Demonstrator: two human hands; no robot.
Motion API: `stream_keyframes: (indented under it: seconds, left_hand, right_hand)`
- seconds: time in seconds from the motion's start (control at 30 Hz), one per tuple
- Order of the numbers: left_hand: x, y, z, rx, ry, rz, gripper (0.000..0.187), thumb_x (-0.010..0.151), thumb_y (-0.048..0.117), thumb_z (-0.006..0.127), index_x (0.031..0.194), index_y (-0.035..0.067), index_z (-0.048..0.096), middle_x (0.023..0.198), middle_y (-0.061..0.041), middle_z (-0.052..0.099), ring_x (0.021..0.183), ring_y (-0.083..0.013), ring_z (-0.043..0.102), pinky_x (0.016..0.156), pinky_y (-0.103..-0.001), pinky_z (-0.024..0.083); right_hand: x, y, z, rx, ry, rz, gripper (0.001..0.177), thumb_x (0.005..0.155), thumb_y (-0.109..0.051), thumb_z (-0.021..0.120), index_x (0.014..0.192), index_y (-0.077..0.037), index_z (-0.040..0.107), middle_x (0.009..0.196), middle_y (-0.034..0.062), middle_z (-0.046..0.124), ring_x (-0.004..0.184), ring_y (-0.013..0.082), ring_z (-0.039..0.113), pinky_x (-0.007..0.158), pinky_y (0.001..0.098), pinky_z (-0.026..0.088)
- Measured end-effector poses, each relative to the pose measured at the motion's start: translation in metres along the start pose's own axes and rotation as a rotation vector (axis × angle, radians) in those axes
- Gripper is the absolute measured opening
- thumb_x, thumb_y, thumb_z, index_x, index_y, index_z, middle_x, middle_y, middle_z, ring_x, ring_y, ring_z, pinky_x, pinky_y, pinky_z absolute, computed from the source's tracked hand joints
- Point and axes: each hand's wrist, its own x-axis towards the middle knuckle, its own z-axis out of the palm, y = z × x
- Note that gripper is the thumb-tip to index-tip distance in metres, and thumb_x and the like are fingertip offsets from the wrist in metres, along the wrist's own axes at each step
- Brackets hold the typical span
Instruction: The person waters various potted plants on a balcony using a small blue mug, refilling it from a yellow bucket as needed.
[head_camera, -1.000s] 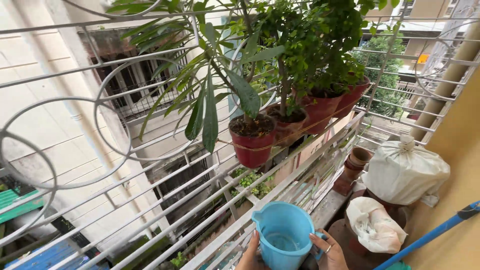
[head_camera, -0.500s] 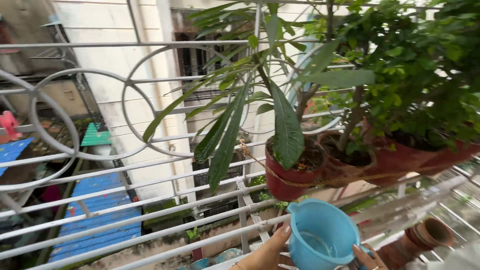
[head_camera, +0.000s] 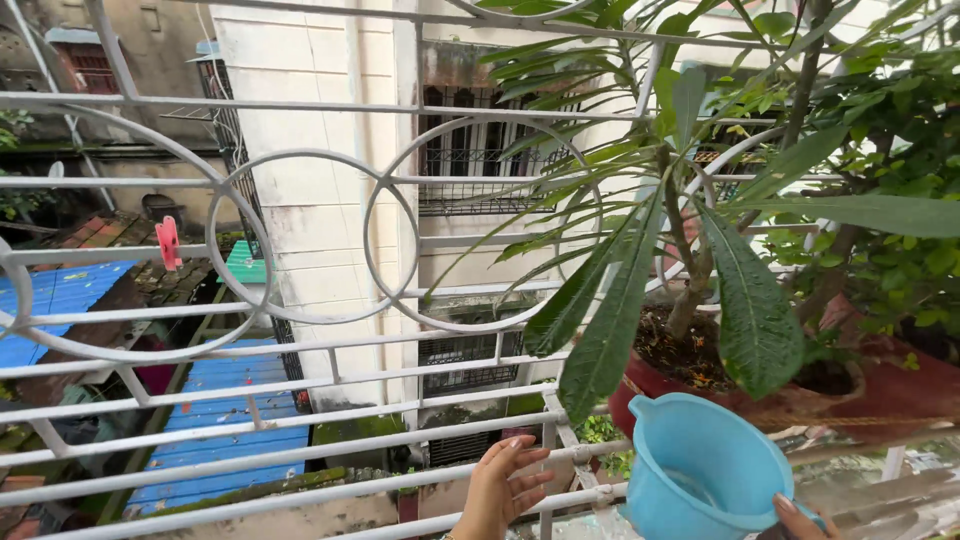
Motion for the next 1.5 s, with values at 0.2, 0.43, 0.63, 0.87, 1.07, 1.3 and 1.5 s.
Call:
stream_keyframes:
  seconds: [0.2, 0.43, 0.63, 0.87, 1.07, 1.3, 1.5]
  left_hand:
    - [-0.032, 0.066, -0.04, 0.024, -0.028, 0.036, 0.037, 0.095, 0.037, 0.059, 0.123, 0.013, 0.066, 0.115, -0.009, 0.075, 0.095, -0.0224, 0.073, 0.08, -0.036, 0.057]
    - [-0.049, 0.152, -0.03, 0.027, -0.048, 0.17, 0.024, 0.096, 0.026, 0.058, 0.111, 0.01, 0.068, 0.108, -0.009, 0.076, 0.088, -0.0216, 0.07, 0.079, -0.036, 0.055]
    - [-0.043, 0.237, 0.025, 0.053, -0.247, 0.81, 0.024, 0.101, 0.023, 0.053, 0.098, 0.004, 0.067, 0.096, -0.01, 0.075, 0.088, -0.0174, 0.069, 0.081, -0.031, 0.055]
    - [-0.047, 0.31, 0.107, 0.211, -0.342, 1.091, 0.033, 0.104, 0.029, 0.051, 0.091, 0.004, 0.069, 0.09, -0.006, 0.073, 0.083, -0.0134, 0.065, 0.077, -0.029, 0.053]
    - [-0.031, 0.326, 0.158, 0.259, -0.352, 0.985, 0.026, 0.1, 0.026, 0.056, 0.094, 0.005, 0.069, 0.092, -0.004, 0.074, 0.078, -0.0119, 0.062, 0.07, -0.028, 0.049]
    - [-0.012, 0.323, 0.188, 0.477, -0.199, 1.003, 0.026, 0.091, 0.025, 0.066, 0.104, 0.003, 0.071, 0.098, -0.006, 0.074, 0.088, -0.0139, 0.067, 0.081, -0.029, 0.053]
    - [0.016, 0.327, 0.2, 0.797, -0.102, 0.911, 0.031, 0.085, 0.016, 0.061, 0.111, 0.004, 0.073, 0.108, -0.009, 0.074, 0.099, -0.0206, 0.071, 0.088, -0.033, 0.055]
  right_hand:
    - [-0.099, -0.07, 0.028, -0.128, 0.101, -0.22, 0.023, 0.093, -0.02, 0.068, 0.079, -0.01, 0.053, 0.064, 0.0017, 0.04, 0.054, 0.0148, 0.04, 0.049, 0.0351, 0.03]
    - [-0.121, -0.106, 0.002, -0.016, 0.228, -0.032, 0.052, 0.106, -0.04, 0.07, 0.072, -0.019, 0.037, 0.056, -0.0058, 0.027, 0.042, 0.0113, 0.025, 0.039, 0.0341, 0.02]
    - [-0.115, -0.217, -0.014, -0.128, 0.239, -0.11, 0.052, 0.107, -0.044, 0.069, 0.071, -0.021, 0.041, 0.057, -0.0071, 0.029, 0.04, 0.0104, 0.026, 0.035, 0.0342, 0.022]
    - [-0.094, -0.395, 0.065, -0.085, -0.026, -0.159, 0.05, 0.107, -0.04, 0.074, 0.068, -0.019, 0.05, 0.059, -0.0061, 0.032, 0.044, 0.0113, 0.028, 0.036, 0.0349, 0.024]
    - [-0.138, -0.48, 0.223, -0.115, -0.213, -0.169, 0.048, 0.103, -0.039, 0.073, 0.069, -0.024, 0.044, 0.062, -0.0094, 0.035, 0.047, 0.0054, 0.029, 0.042, 0.0279, 0.023]
    - [-0.128, -0.492, 0.329, -0.39, -0.004, -0.398, 0.042, 0.096, -0.043, 0.073, 0.071, -0.024, 0.045, 0.062, -0.0126, 0.034, 0.048, -0.0006, 0.031, 0.047, 0.0198, 0.023]
    - [-0.094, -0.486, 0.368, -0.598, -0.03, -0.416, 0.035, 0.094, -0.043, 0.074, 0.072, -0.023, 0.055, 0.06, -0.0111, 0.038, 0.047, 0.0006, 0.028, 0.045, 0.021, 0.018]
